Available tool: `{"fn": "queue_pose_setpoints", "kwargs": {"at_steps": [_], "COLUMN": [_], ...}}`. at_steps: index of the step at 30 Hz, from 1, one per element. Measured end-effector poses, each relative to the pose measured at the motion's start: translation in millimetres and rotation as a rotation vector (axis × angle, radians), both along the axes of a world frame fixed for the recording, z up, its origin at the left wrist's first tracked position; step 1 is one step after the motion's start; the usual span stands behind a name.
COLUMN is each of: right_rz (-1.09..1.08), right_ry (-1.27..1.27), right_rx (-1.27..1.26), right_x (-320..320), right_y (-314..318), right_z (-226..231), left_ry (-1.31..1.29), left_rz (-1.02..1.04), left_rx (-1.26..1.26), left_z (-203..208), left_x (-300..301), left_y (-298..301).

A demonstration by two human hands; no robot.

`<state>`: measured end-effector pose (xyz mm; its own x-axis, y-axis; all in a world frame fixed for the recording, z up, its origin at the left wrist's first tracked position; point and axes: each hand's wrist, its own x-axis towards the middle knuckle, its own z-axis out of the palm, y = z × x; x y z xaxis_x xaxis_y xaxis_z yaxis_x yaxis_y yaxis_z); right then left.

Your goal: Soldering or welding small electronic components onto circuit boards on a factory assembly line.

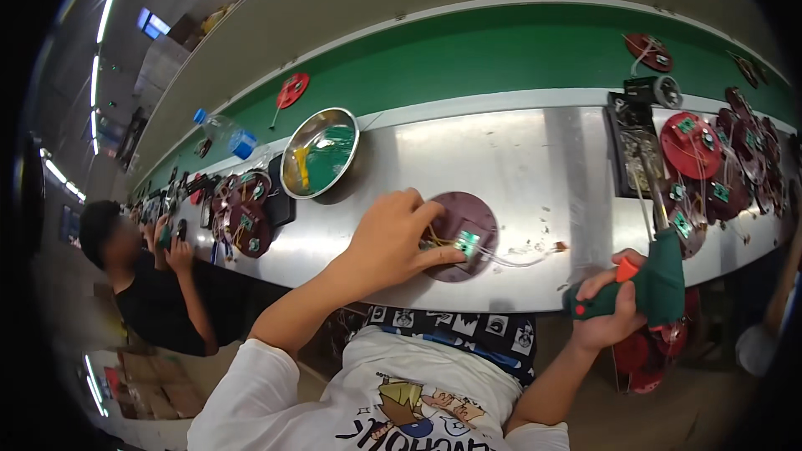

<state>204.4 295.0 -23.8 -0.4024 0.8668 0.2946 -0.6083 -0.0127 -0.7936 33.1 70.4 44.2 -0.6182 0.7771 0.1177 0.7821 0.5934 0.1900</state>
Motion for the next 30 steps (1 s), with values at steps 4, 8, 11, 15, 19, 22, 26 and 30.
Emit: {"fn": "queue_pose_setpoints", "kwargs": {"at_steps": [4,8,11,15,19,22,26,30], "right_rz": [0.069,0.1,0.09,0.09,0.094,0.072,0.069,0.11], "right_ry": [0.01,-0.013,-0.027,-0.046,-0.078,-0.068,-0.077,-0.104], "right_rx": [-0.003,0.053,0.057,0.052,0.075,0.077,0.104,0.151], "right_x": [0,2,2,2,0,-5,-6,-3], "right_y": [1,1,-1,-3,-3,-6,-7,-5], "right_z": [-3,-10,-8,-3,-2,3,4,0], "left_ry": [-0.07,-0.069,-0.151,-0.069,-0.003,-0.007,-0.037,-0.028], "left_rz": [-0.078,-0.072,0.238,0.322,0.251,0.194,0.134,0.069], "left_rx": [0.132,0.218,0.035,0.287,0.078,0.065,0.16,0.37], "left_z": [-6,-11,22,32,9,-5,-15,-9], "left_x": [0,-9,-28,-118,-168,-180,-186,-180], "left_y": [-11,-21,-30,-72,-96,-103,-111,-110]}}
